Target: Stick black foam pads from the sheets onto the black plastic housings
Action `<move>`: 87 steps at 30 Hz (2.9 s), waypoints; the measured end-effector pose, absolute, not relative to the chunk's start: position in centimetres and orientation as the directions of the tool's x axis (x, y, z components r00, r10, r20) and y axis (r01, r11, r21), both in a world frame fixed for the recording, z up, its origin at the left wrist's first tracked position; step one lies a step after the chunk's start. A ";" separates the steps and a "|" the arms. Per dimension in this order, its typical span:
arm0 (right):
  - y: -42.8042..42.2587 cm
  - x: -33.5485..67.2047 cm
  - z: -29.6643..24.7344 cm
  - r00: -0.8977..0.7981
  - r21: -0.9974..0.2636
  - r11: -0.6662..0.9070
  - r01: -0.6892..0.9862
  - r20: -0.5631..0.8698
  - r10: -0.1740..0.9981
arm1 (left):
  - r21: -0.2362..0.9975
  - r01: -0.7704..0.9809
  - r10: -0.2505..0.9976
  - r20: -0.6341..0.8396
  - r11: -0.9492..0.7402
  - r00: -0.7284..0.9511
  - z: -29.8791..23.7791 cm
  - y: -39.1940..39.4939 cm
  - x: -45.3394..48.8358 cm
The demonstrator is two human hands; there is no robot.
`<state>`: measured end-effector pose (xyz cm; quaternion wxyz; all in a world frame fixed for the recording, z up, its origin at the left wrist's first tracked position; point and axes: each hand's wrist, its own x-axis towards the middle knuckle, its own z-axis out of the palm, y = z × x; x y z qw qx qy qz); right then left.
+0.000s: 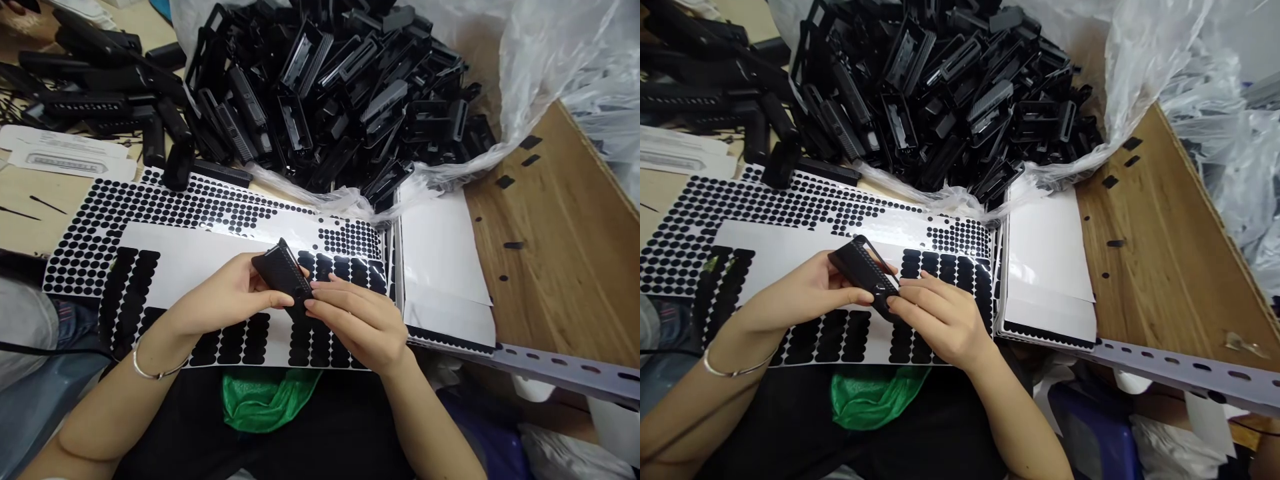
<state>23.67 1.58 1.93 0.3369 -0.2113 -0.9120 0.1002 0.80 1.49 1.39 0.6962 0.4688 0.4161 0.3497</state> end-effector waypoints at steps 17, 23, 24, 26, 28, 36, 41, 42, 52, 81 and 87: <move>1.3 23.0 2.2 -0.693 -0.358 0.860 0.364 0.513 0.507 | 0.962 0.037 0.897 -0.265 0.269 0.355 1.6 1.1 0.6; 1.0 22.7 3.1 -0.740 -0.328 0.838 0.436 0.399 0.541 | 0.971 0.059 0.882 -0.235 0.231 0.409 1.5 0.9 0.8; 0.9 22.7 3.1 -0.745 -0.323 0.832 0.452 0.377 0.551 | 0.971 0.063 0.882 -0.237 0.232 0.406 1.5 0.9 0.8; 0.7 22.6 3.2 -0.752 -0.303 0.826 0.475 0.348 0.560 | 0.970 0.061 0.887 -0.242 0.237 0.394 1.5 0.9 0.9; 0.6 22.5 3.3 -0.753 -0.285 0.817 0.502 0.321 0.575 | 0.968 0.055 0.888 -0.247 0.245 0.388 1.6 0.9 0.9; 0.7 22.0 3.7 -0.769 -0.252 0.826 0.504 0.305 0.562 | 0.958 -0.015 0.880 -0.258 0.287 0.398 2.3 0.9 1.0; 0.7 21.9 2.8 -0.719 -0.197 0.871 0.450 0.498 0.485 | 0.938 -0.057 0.868 -0.293 0.343 0.401 2.3 1.0 0.9; 0.7 21.8 2.6 -0.700 -0.188 0.879 0.439 0.541 0.466 | 0.934 -0.066 0.866 -0.297 0.351 0.402 2.2 1.0 0.9; 0.8 21.4 2.1 -0.613 -0.169 0.891 0.422 0.671 0.417 | 0.909 -0.152 0.860 -0.297 0.388 0.416 1.8 1.3 0.4; 2.9 23.4 1.5 -0.625 -0.521 0.845 0.125 0.620 0.475 | 0.885 -0.173 0.785 -0.275 0.432 0.555 1.9 1.5 1.1; 2.8 23.4 1.7 -0.649 -0.512 0.849 0.128 0.604 0.462 | 0.890 -0.179 0.804 -0.272 0.419 0.529 2.3 1.4 1.1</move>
